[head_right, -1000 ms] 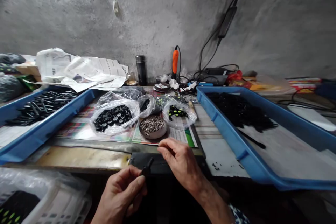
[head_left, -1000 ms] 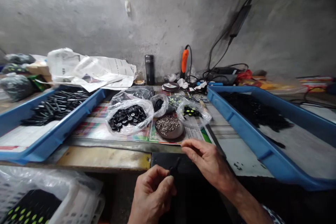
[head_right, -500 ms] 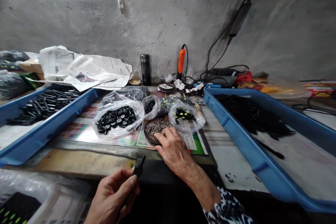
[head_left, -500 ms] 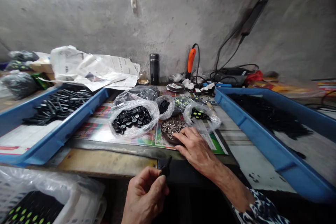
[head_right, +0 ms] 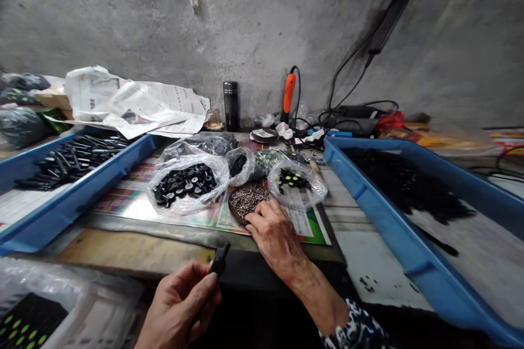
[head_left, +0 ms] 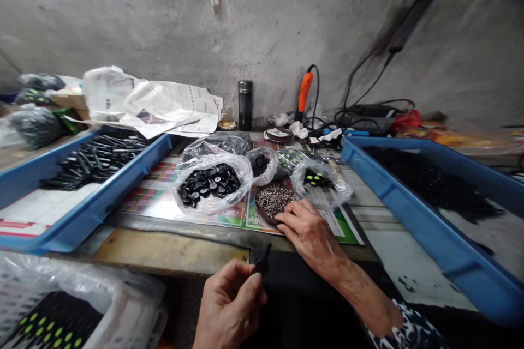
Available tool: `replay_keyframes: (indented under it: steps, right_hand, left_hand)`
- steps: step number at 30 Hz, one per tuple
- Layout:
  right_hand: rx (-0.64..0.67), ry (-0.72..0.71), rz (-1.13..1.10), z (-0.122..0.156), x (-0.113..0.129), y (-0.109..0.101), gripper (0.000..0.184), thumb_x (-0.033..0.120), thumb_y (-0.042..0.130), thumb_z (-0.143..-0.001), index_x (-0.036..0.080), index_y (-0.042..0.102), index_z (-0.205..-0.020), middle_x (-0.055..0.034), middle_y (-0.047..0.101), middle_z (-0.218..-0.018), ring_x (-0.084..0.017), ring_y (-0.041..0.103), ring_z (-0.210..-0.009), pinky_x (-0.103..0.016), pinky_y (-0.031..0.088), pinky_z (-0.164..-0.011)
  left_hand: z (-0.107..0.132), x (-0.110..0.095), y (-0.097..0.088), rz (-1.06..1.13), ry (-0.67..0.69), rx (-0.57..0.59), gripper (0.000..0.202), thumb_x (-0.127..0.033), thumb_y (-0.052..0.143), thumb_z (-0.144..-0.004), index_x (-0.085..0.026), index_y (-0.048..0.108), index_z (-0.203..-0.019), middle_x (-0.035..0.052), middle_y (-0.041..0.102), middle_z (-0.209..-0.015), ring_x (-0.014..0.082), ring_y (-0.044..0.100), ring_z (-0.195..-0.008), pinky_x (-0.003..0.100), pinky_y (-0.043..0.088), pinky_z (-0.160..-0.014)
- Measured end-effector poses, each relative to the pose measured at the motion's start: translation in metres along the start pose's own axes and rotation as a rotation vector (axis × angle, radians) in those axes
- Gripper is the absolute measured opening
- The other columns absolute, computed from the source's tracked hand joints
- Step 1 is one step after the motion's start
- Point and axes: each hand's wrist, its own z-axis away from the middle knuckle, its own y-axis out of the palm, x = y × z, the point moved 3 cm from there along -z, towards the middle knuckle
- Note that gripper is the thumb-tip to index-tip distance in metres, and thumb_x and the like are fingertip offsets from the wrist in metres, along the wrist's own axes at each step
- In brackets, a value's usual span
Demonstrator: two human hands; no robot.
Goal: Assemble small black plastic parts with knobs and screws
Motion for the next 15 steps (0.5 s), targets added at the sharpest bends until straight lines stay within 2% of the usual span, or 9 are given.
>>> replay_keyframes:
  steps: [5, 9, 13, 15]
  right_hand:
    - [-0.027, 0.004, -0.067, -0.001, -0.005, -0.001, 0.016, 0.001, 0.068, -0.084, 0.016, 0.066, -0.078, -0.0045, 0.061, -0.084, -0.024, 0.053, -0.087, -0.034, 0.043, -0.076]
    - [-0.061, 0.026, -0.132, 0.002, -0.005, -0.004, 0.016, 0.004, 0.062, -0.083, 0.016, 0.061, -0.073, -0.0048, 0.060, -0.079, -0.024, 0.052, -0.083, -0.034, 0.040, -0.073]
    - [-0.089, 0.049, -0.238, 0.016, 0.011, -0.015, 0.014, 0.010, 0.054, -0.087, 0.016, 0.060, -0.076, -0.0035, 0.061, -0.077, -0.020, 0.055, -0.076, -0.031, 0.041, -0.068]
    - [-0.071, 0.120, -0.378, 0.027, 0.022, -0.021, 0.014, 0.014, 0.052, -0.089, 0.017, 0.061, -0.079, -0.0019, 0.061, -0.076, -0.017, 0.057, -0.071, -0.028, 0.043, -0.065]
  left_hand:
    - [0.000, -0.001, 0.003, -0.009, -0.030, 0.061, 0.059, -0.061, 0.090, -0.054, -0.015, 0.059, -0.075, -0.0012, 0.062, -0.052, 0.0029, 0.039, -0.035, 0.012, 0.025, -0.035]
    - [0.005, -0.003, 0.005, 0.019, -0.032, 0.066, 0.056, -0.057, 0.091, -0.054, -0.015, 0.058, -0.073, -0.0017, 0.062, -0.053, 0.0026, 0.038, -0.034, 0.013, 0.026, -0.034]
    - [0.009, 0.000, 0.004, 0.033, -0.022, 0.085, 0.049, -0.053, 0.088, -0.064, -0.016, 0.058, -0.076, -0.0017, 0.063, -0.056, 0.0031, 0.039, -0.036, 0.013, 0.026, -0.035]
    - [0.009, 0.002, 0.004, 0.037, -0.009, 0.098, 0.046, -0.051, 0.086, -0.068, -0.016, 0.058, -0.078, -0.0016, 0.064, -0.057, 0.0033, 0.040, -0.036, 0.013, 0.026, -0.035]
